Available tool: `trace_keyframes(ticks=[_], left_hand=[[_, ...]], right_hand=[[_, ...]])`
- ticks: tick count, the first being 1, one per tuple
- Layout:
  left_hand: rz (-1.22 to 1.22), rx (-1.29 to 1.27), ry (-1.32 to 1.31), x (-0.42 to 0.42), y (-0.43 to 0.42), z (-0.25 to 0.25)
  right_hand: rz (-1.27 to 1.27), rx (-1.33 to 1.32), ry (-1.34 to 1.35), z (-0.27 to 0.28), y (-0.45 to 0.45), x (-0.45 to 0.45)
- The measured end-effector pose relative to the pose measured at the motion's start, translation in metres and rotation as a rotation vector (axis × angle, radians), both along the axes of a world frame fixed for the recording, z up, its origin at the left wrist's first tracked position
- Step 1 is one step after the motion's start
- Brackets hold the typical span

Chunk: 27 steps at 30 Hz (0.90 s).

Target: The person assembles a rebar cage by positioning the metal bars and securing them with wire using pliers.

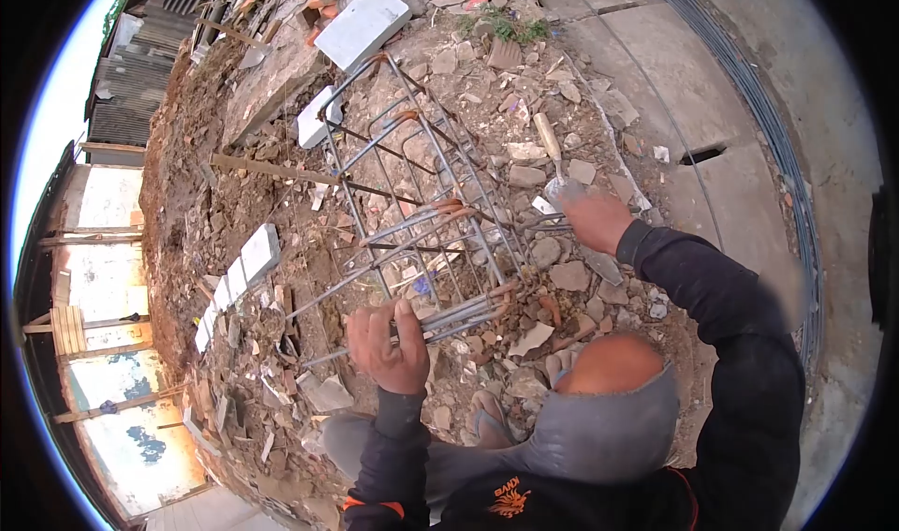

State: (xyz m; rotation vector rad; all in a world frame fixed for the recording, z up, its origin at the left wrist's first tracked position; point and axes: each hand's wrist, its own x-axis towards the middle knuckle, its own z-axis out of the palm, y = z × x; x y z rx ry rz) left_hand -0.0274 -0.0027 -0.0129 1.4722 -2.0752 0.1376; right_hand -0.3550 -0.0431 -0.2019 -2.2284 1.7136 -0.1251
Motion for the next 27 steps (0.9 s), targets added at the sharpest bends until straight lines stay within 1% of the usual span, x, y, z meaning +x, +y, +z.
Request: trace_keyframes(ticks=[2,3,4,6,7,9,10,12,14,16,18,19,20,22,23,25,26,27], left_hand=[[0.033,-0.026,-0.025,0.002,-0.001,0.004],[0.01,-0.013,0.003,-0.001,-0.001,0.006],[-0.018,0.006,0.034,-0.003,0.001,0.007],[-0.009,-0.013,0.036,0.002,-0.001,0.003],[-0.021,-0.022,0.034,0.005,0.0,0.002],[-0.039,-0.017,0.02,0.01,0.004,0.004],[-0.049,-0.015,0.007,0.01,0.003,0.005],[-0.092,0.003,0.013,0.005,0.0,0.002],[-0.12,-0.034,0.007,0.004,-0.004,-0.001],[-0.148,-0.035,-0.01,0.007,-0.005,-0.003],[-0.115,-0.016,0.042,0.012,-0.008,-0.004],[-0.084,-0.021,-0.004,0.016,-0.008,-0.005],[-0.089,-0.013,-0.006,0.026,-0.009,-0.005],[-0.041,0.071,0.06,0.039,-0.015,-0.004],[-0.042,0.025,0.06,0.034,-0.017,-0.006],[-0.019,0.055,0.066,0.047,-0.016,-0.008],[0.01,0.077,0.081,0.053,-0.018,-0.012],[0.022,0.127,0.09,0.056,-0.016,-0.011]], right_hand=[[-0.079,0.099,-0.093,-0.006,0.012,0.007],[-0.125,0.152,-0.136,-0.008,0.019,0.011],[-0.105,0.143,-0.142,-0.01,0.027,0.018],[-0.221,0.302,-0.218,-0.016,0.037,0.026],[-0.214,0.294,-0.215,-0.021,0.04,0.027],[-0.23,0.321,-0.383,-0.032,0.055,0.037],[-0.244,0.328,-0.375,-0.034,0.06,0.037],[-0.309,0.433,-0.485,-0.033,0.07,0.038],[-0.337,0.436,-0.455,-0.032,0.062,0.025],[-0.151,0.481,-0.392,-0.033,0.05,0.017],[-0.199,0.542,-0.443,-0.037,0.051,0.028],[-0.231,0.602,-0.487,-0.039,0.056,0.034],[-0.238,0.608,-0.489,-0.047,0.061,0.041],[-0.274,0.478,-0.675,-0.064,0.072,0.055],[-0.284,0.488,-0.677,-0.069,0.087,0.068],[-0.54,0.976,-1.379,-0.063,0.09,0.091],[-0.535,0.964,-1.374,-0.062,0.08,0.09],[-0.583,0.925,-1.365,-0.057,0.082,0.094]])
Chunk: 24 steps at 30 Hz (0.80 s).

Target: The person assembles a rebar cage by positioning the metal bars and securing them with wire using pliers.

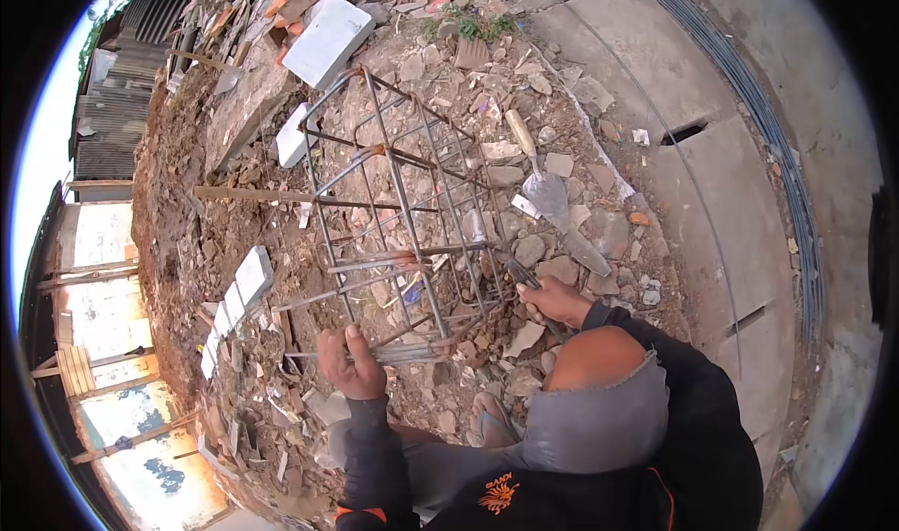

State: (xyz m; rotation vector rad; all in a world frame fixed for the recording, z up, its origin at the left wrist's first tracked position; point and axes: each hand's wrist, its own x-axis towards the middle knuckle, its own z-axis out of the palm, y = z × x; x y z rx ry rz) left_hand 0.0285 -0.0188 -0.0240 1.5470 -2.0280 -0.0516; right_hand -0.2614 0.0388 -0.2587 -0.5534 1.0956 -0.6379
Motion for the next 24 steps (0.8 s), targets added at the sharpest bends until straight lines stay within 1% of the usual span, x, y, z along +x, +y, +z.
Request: trace_keyframes(ticks=[1,3,5,6,8,9,11,12,14,17,18,19,22,23,24], left_hand=[[0.001,0.026,-0.019,0.003,0.006,0.0],[-0.025,-0.044,-0.006,-0.003,0.003,0.0],[-0.048,-0.054,-0.006,-0.011,0.001,0.001],[-0.051,-0.053,-0.016,-0.011,0.001,0.0],[-0.077,-0.069,-0.029,-0.014,0.002,0.0],[-0.079,-0.064,-0.029,-0.014,0.003,-0.001],[-0.056,-0.047,0.006,-0.012,0.004,-0.002],[-0.056,-0.044,0.007,-0.013,0.004,-0.002],[-0.067,-0.081,-0.045,-0.016,0.006,0.0],[-0.058,-0.086,-0.038,-0.017,0.004,-0.001],[-0.064,-0.087,-0.035,-0.017,0.003,-0.002],[-0.076,-0.095,-0.032,-0.015,0.003,-0.002],[-0.083,-0.106,-0.026,-0.012,0.003,-0.003],[-0.086,-0.107,-0.024,-0.012,0.004,-0.003],[-0.082,-0.11,-0.025,-0.013,0.003,-0.003]], right_hand=[[-0.043,0.021,0.02,0.004,0.013,0.009],[-0.023,-0.004,0.0,-0.002,0.011,-0.002],[0.097,-0.375,0.745,-0.006,0.009,-0.017],[0.093,-0.367,0.751,0.004,0.007,-0.029],[0.128,-0.595,0.984,0.027,-0.001,-0.051],[0.128,-0.59,0.984,0.023,-0.01,-0.057],[0.259,-0.589,1.129,0.01,-0.034,-0.066],[0.26,-0.587,1.129,0.002,-0.047,-0.069],[0.333,-0.76,1.141,-0.018,-0.067,-0.066],[0.372,-0.8,1.154,-0.035,-0.086,-0.058],[0.427,-0.827,1.131,-0.031,-0.083,-0.059],[0.427,-0.825,1.132,-0.027,-0.076,-0.057],[0.414,-0.637,1.085,-0.013,-0.051,-0.047],[0.418,-0.641,1.082,-0.009,-0.045,-0.042],[0.44,-0.677,1.179,-0.007,-0.041,-0.037]])
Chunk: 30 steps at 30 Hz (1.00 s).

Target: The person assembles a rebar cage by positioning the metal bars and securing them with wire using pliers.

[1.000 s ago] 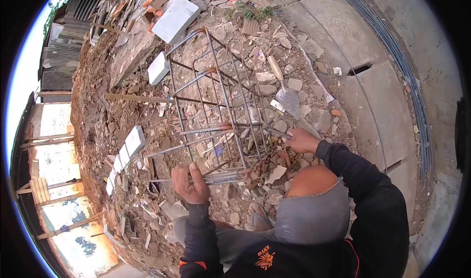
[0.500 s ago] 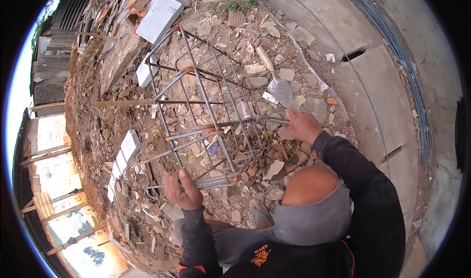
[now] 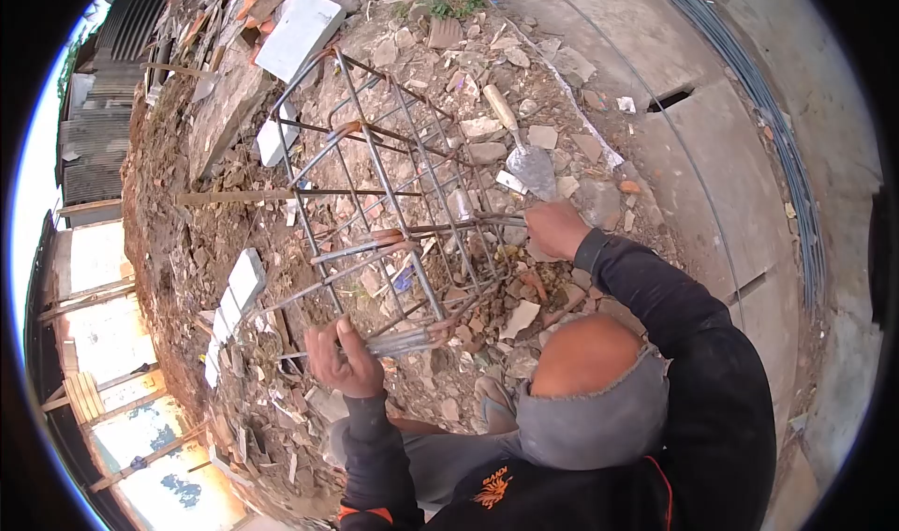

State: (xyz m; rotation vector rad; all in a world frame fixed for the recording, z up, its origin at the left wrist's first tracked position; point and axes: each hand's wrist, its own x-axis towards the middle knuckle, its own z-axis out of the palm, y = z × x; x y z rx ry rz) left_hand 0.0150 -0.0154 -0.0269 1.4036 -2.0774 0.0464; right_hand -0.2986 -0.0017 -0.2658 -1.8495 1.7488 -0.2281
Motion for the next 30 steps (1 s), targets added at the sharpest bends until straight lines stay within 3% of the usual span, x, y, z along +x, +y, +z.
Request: trace_keyframes(ticks=[8,10,14,16,22,25,27,30], left_hand=[[0.036,0.0,-0.022,-0.004,0.001,-0.001],[0.02,-0.009,-0.033,-0.009,0.001,0.0],[0.008,-0.022,-0.033,-0.011,0.0,0.001],[0.024,-0.005,-0.019,-0.009,0.001,0.001],[0.013,-0.017,-0.027,-0.006,-0.002,-0.002],[-0.003,-0.041,-0.027,-0.008,-0.005,-0.004],[-0.016,-0.055,-0.029,-0.006,-0.001,-0.003],[0.011,-0.04,-0.038,-0.009,-0.001,-0.002]], right_hand=[[0.14,-0.277,0.14,-0.007,-0.031,-0.001],[0.113,-0.174,-0.092,-0.009,-0.046,0.008],[0.046,0.031,-0.08,-0.004,-0.052,0.028],[-0.155,0.08,0.023,0.0,-0.032,0.023],[-0.142,0.104,-0.012,-0.013,0.082,0.032],[-0.129,0.078,0.032,-0.002,0.083,0.043],[-0.267,-0.344,-0.359,0.009,0.05,0.045],[-0.265,-0.382,-0.555,0.037,-0.007,0.043]])
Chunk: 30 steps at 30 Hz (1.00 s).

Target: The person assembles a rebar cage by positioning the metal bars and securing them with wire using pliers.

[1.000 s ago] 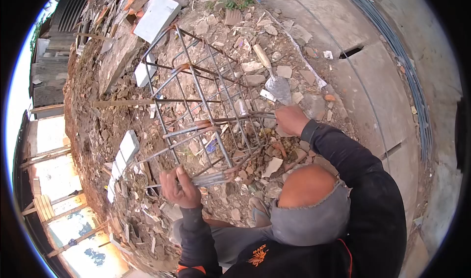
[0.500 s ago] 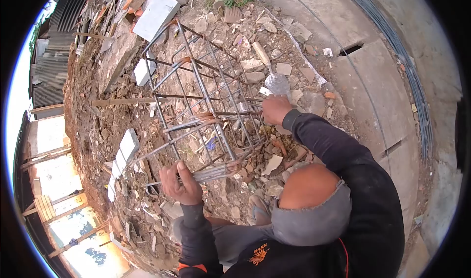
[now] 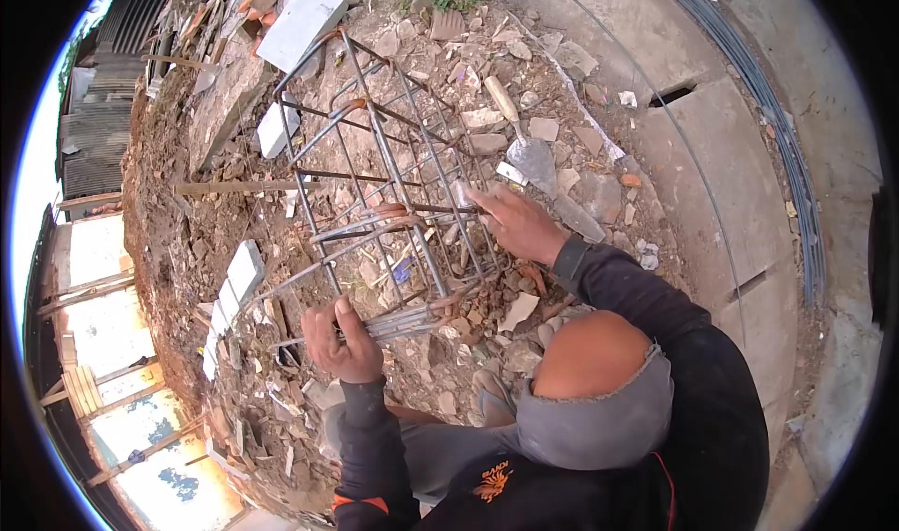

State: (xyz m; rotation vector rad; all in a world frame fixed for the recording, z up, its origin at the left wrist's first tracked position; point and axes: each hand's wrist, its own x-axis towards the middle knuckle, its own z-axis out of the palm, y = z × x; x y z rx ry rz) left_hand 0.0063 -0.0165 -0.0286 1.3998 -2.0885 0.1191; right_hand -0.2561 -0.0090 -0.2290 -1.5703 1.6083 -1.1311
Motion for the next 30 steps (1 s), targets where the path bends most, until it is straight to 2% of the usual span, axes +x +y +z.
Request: trace_keyframes(ticks=[2,3,5,7,9,10,11,13,16,17,18,19,21,22,24,25,27,29,30], left_hand=[[0.02,0.025,-0.009,0.002,0.001,0.001],[0.02,0.018,-0.013,0.002,0.0,0.002],[-0.017,0.012,-0.051,0.001,0.0,0.004],[0.007,0.039,-0.027,-0.001,0.002,0.006],[-0.011,0.035,-0.003,-0.003,0.002,0.007],[-0.027,0.011,-0.014,0.0,0.0,0.005],[-0.017,0.001,-0.012,0.001,-0.001,0.004],[0.005,0.039,0.0,0.003,-0.001,0.004],[-0.047,-0.011,0.041,0.003,-0.004,0.007],[-0.068,-0.039,0.065,0.005,-0.007,0.005],[-0.052,-0.04,0.056,0.006,-0.008,0.006],[-0.062,-0.037,0.058,0.01,-0.008,0.005],[-0.028,-0.055,0.041,0.005,-0.005,0.01],[-0.055,-0.074,0.066,0.002,-0.009,0.009],[-0.072,-0.086,0.089,0.001,-0.009,0.007],[-0.072,-0.078,0.083,0.003,-0.008,0.006],[-0.079,-0.08,0.079,0.005,-0.01,0.006],[-0.072,-0.068,0.086,0.008,-0.007,0.008],[-0.062,-0.076,0.089,0.01,-0.005,0.008]], right_hand=[[0.269,-0.073,0.265,-0.006,-0.03,-0.005],[0.268,-0.081,0.262,-0.005,-0.041,-0.01],[0.499,-0.139,0.44,0.0,-0.058,-0.018],[0.523,-0.13,0.429,0.004,-0.071,-0.024],[0.639,0.056,0.446,0.006,-0.089,-0.033],[0.662,-0.027,0.269,0.017,-0.094,-0.046],[0.671,-0.038,0.275,0.016,-0.094,-0.049],[0.501,-0.046,0.21,0.017,-0.091,-0.049],[0.418,0.366,-0.415,0.062,-0.062,-0.05],[0.422,0.288,-0.495,0.061,-0.049,-0.049],[0.393,0.345,-0.638,0.045,-0.035,-0.043],[0.41,0.432,-0.635,0.046,-0.019,-0.039],[0.159,0.396,-0.806,0.025,0.001,-0.015],[0.185,0.374,-0.798,0.02,-0.01,-0.008],[0.018,0.336,-0.865,0.011,-0.019,0.004],[0.031,0.336,-0.866,0.008,-0.026,0.005],[0.033,0.204,-0.573,0.003,-0.057,-0.009],[-0.33,0.021,-1.056,0.006,-0.083,-0.046],[-0.377,0.018,-0.915,0.001,-0.085,-0.07]])
